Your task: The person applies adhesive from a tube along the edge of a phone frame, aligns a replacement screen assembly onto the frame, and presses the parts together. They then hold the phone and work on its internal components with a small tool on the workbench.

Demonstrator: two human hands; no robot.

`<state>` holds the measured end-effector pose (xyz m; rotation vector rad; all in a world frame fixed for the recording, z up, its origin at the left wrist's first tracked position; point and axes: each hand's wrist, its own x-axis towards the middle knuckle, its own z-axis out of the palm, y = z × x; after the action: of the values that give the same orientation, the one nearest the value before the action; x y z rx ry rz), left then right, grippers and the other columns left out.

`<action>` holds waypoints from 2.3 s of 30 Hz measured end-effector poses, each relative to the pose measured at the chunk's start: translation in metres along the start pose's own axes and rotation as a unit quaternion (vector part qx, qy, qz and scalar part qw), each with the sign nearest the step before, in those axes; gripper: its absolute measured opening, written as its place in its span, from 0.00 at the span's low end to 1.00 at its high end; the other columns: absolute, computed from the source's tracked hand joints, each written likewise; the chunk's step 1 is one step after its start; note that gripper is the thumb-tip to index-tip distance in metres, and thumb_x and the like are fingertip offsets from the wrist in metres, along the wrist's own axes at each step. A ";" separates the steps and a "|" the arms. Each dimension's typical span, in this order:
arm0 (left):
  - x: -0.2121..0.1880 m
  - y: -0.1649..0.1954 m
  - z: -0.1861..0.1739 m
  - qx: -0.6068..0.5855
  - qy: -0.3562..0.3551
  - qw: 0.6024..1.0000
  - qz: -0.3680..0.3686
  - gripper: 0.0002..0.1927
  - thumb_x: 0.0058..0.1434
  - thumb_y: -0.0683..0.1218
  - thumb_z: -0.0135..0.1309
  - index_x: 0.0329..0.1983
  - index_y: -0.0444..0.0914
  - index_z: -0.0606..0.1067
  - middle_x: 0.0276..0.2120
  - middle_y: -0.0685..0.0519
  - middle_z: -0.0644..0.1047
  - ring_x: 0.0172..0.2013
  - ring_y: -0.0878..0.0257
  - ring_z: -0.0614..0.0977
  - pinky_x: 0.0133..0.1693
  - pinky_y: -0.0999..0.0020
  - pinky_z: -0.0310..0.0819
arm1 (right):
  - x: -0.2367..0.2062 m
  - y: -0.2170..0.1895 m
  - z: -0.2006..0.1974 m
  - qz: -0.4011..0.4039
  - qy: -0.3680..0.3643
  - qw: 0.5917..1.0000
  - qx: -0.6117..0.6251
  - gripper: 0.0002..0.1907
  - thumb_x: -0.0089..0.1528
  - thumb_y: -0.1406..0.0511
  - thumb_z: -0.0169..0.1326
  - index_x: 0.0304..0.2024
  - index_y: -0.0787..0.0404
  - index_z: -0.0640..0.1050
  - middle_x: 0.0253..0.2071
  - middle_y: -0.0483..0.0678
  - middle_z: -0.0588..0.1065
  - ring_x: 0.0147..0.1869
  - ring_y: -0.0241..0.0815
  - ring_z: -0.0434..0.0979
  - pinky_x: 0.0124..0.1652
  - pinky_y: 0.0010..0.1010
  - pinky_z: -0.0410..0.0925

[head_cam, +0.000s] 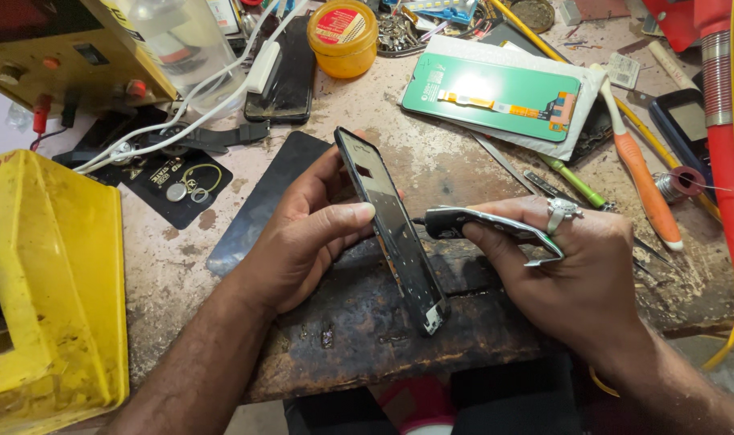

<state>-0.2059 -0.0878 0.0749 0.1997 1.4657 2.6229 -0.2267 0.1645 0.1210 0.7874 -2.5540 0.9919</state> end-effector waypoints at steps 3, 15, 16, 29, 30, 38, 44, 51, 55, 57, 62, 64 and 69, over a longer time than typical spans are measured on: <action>0.000 0.000 0.001 -0.001 0.000 1.000 0.000 0.37 0.59 0.42 0.55 0.72 0.34 0.61 0.61 0.45 0.71 0.61 0.57 0.75 0.62 0.57 0.73 | -0.002 0.001 -0.001 -0.002 0.003 1.000 0.005 0.07 0.59 0.66 0.67 0.40 0.59 0.85 0.32 0.46 0.83 0.29 0.32 0.83 0.29 0.24 0.73; 0.000 0.001 0.003 0.016 0.002 1.000 0.002 0.38 0.59 0.44 0.55 0.72 0.32 0.60 0.60 0.42 0.70 0.60 0.55 0.75 0.63 0.54 0.73 | -0.012 0.001 -0.006 -0.010 0.006 1.000 -0.005 0.08 0.59 0.66 0.67 0.40 0.59 0.85 0.32 0.47 0.83 0.32 0.35 0.85 0.33 0.26 0.73; 0.000 0.002 0.003 0.014 -0.001 1.000 0.003 0.38 0.59 0.44 0.55 0.72 0.32 0.60 0.60 0.42 0.70 0.60 0.55 0.75 0.63 0.54 0.73 | -0.012 0.001 -0.006 -0.009 0.006 1.000 -0.003 0.08 0.59 0.66 0.67 0.40 0.59 0.85 0.32 0.47 0.83 0.32 0.35 0.85 0.33 0.26 0.73; 0.000 0.001 0.003 0.013 -0.002 1.000 0.008 0.38 0.59 0.43 0.55 0.73 0.33 0.60 0.61 0.43 0.70 0.61 0.55 0.75 0.63 0.54 0.73 | -0.021 0.003 -0.010 -0.015 0.009 1.000 0.008 0.08 0.59 0.66 0.66 0.40 0.60 0.84 0.33 0.47 0.83 0.34 0.35 0.85 0.34 0.26 0.74; 0.000 0.001 0.003 0.012 -0.002 1.000 0.008 0.37 0.59 0.43 0.55 0.73 0.33 0.60 0.61 0.43 0.70 0.61 0.55 0.75 0.63 0.54 0.73 | -0.021 0.003 -0.010 -0.020 0.011 1.000 0.012 0.08 0.59 0.66 0.66 0.40 0.60 0.84 0.33 0.47 0.83 0.34 0.35 0.85 0.35 0.26 0.74; 0.000 0.000 0.002 0.006 -0.012 1.000 0.010 0.36 0.60 0.43 0.55 0.72 0.33 0.60 0.61 0.43 0.70 0.61 0.55 0.75 0.63 0.53 0.72 | -0.027 0.002 -0.011 -0.005 0.008 1.000 0.003 0.09 0.58 0.66 0.67 0.40 0.60 0.84 0.33 0.47 0.83 0.31 0.34 0.84 0.32 0.25 0.73; 0.000 0.001 0.004 0.024 -0.002 1.000 0.010 0.39 0.59 0.44 0.55 0.73 0.33 0.59 0.61 0.42 0.70 0.61 0.54 0.75 0.63 0.52 0.72 | -0.031 0.002 -0.013 -0.002 0.013 1.000 0.010 0.08 0.58 0.66 0.67 0.40 0.60 0.84 0.33 0.47 0.83 0.33 0.34 0.85 0.34 0.25 0.73; 0.000 0.002 0.006 0.018 -0.003 1.000 0.014 0.40 0.58 0.43 0.55 0.74 0.33 0.58 0.62 0.42 0.70 0.61 0.54 0.75 0.63 0.53 0.73 | -0.035 0.002 -0.016 0.020 0.014 1.000 -0.006 0.09 0.56 0.66 0.68 0.38 0.60 0.85 0.32 0.47 0.83 0.28 0.33 0.83 0.30 0.25 0.72; -0.001 0.001 0.005 0.012 -0.005 1.000 0.017 0.40 0.59 0.43 0.55 0.74 0.33 0.58 0.61 0.42 0.70 0.61 0.54 0.75 0.62 0.53 0.73 | -0.037 0.002 -0.017 0.016 0.015 1.000 0.002 0.08 0.57 0.67 0.67 0.38 0.61 0.85 0.32 0.47 0.83 0.29 0.33 0.83 0.31 0.24 0.72; -0.001 0.001 0.005 0.007 -0.004 1.000 0.015 0.40 0.59 0.43 0.55 0.75 0.33 0.58 0.61 0.42 0.70 0.60 0.54 0.75 0.62 0.53 0.72 | -0.038 0.002 -0.017 -0.005 0.019 1.000 0.015 0.08 0.58 0.67 0.67 0.39 0.62 0.84 0.34 0.47 0.83 0.33 0.33 0.84 0.34 0.23 0.73; -0.001 0.001 0.005 0.017 -0.004 1.000 0.015 0.39 0.59 0.43 0.55 0.74 0.33 0.59 0.61 0.42 0.70 0.61 0.54 0.75 0.63 0.53 0.73 | -0.041 0.002 -0.019 0.019 0.009 1.000 0.023 0.09 0.56 0.68 0.67 0.39 0.62 0.84 0.34 0.47 0.83 0.31 0.33 0.84 0.32 0.23 0.73; -0.001 0.001 0.006 0.018 -0.003 1.000 0.014 0.39 0.59 0.43 0.55 0.74 0.33 0.58 0.61 0.42 0.70 0.61 0.55 0.75 0.63 0.53 0.72 | -0.042 0.002 -0.019 0.018 0.006 1.000 0.023 0.09 0.56 0.68 0.67 0.39 0.62 0.84 0.34 0.47 0.83 0.31 0.33 0.84 0.31 0.23 0.73; 0.000 0.002 0.007 0.020 -0.002 1.000 0.013 0.39 0.58 0.44 0.55 0.74 0.33 0.58 0.61 0.41 0.70 0.61 0.54 0.75 0.64 0.52 0.72 | -0.043 0.001 -0.022 0.021 0.006 1.000 0.020 0.09 0.56 0.69 0.67 0.39 0.62 0.84 0.32 0.47 0.83 0.29 0.33 0.83 0.31 0.23 0.72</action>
<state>-0.2043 -0.0835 0.0805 0.2301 1.5255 2.6143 -0.1906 0.1963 0.1170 0.7395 -2.5569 1.0604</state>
